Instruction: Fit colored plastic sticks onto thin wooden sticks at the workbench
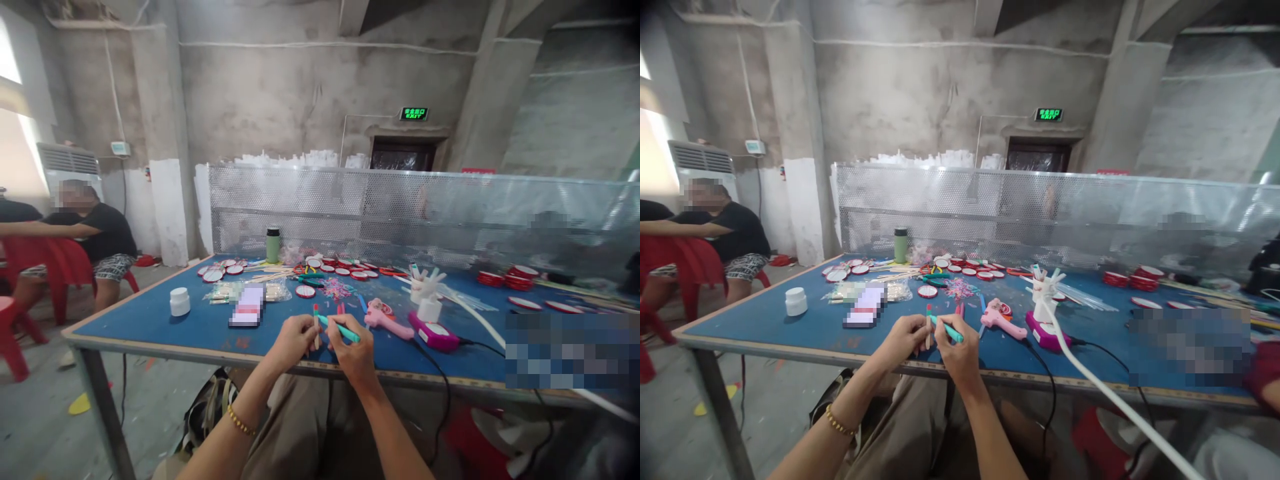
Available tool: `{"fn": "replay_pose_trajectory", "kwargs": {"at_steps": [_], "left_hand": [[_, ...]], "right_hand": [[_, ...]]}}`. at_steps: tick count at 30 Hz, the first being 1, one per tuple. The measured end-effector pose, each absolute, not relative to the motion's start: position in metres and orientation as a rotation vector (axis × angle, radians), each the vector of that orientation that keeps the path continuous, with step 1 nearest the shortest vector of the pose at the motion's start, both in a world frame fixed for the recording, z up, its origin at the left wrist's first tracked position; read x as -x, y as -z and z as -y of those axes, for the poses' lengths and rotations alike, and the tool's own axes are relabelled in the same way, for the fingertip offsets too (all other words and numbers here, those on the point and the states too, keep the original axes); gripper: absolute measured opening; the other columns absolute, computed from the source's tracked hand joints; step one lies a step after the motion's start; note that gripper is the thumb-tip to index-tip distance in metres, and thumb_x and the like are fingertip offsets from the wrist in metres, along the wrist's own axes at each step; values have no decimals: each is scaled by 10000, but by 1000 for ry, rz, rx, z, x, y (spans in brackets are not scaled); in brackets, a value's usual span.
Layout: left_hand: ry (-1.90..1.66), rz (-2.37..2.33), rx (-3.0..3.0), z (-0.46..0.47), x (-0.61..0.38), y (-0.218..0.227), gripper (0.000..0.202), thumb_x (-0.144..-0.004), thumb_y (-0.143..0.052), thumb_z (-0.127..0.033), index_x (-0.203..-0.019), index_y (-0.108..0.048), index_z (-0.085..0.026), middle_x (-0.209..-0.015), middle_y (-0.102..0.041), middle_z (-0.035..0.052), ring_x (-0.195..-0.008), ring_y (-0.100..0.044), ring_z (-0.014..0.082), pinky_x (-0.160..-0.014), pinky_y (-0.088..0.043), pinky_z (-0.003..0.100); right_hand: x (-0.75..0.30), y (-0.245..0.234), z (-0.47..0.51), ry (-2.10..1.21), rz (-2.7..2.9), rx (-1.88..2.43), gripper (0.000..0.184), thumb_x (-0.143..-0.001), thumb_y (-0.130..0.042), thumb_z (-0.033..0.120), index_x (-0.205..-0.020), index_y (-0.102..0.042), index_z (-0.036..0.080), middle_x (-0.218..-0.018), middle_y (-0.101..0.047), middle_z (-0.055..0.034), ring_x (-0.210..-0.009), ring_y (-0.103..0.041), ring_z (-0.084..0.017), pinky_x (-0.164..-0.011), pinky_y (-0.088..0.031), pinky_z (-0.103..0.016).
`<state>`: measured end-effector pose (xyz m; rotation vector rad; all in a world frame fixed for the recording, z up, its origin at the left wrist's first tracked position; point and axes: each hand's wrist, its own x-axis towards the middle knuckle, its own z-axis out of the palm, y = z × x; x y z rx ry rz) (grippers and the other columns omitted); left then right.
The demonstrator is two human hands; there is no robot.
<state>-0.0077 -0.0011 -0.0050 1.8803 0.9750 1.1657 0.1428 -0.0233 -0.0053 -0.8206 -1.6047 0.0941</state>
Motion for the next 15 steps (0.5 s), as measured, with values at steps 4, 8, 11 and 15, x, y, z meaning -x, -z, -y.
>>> {"fn": "replay_pose_trajectory", "kwargs": {"at_steps": [4,8,11,15], "left_hand": [[-1175,-990,-1894,1,8,5,304,-867,-465,-358,-647,-534,-159,-546,-556,-11,-475,-480,90,-491,-372,194],[-1156,-1009,-1901,1,8,4,302,-866,-465,-361,-646,-526,-163,-538,-551,-15,-469,-474,90,-499,-369,199],[-1154,-1006,-1908,1,8,5,299,-867,-459,-362,-653,-528,-165,-544,-556,-13,-474,-481,95,-499,-368,202],[-1168,-978,-1893,0,8,7,250,-855,-463,-327,-682,-539,-163,-568,-567,-11,-498,-491,94,-513,-379,197]], "right_hand": [[-142,6,22,-119,1604,816,170,-921,-553,294,-814,-631,188,-663,-638,16,-495,-581,-101,-507,-491,-203],[-142,6,22,-109,1593,821,161,-916,-550,289,-823,-639,192,-665,-655,11,-502,-599,-108,-491,-491,-199],[-142,5,22,-86,1596,819,161,-911,-552,282,-808,-638,193,-666,-660,11,-505,-604,-109,-493,-493,-200],[-141,5,22,-91,1603,831,160,-905,-553,282,-803,-640,194,-654,-655,14,-500,-597,-108,-492,-494,-202]]}}
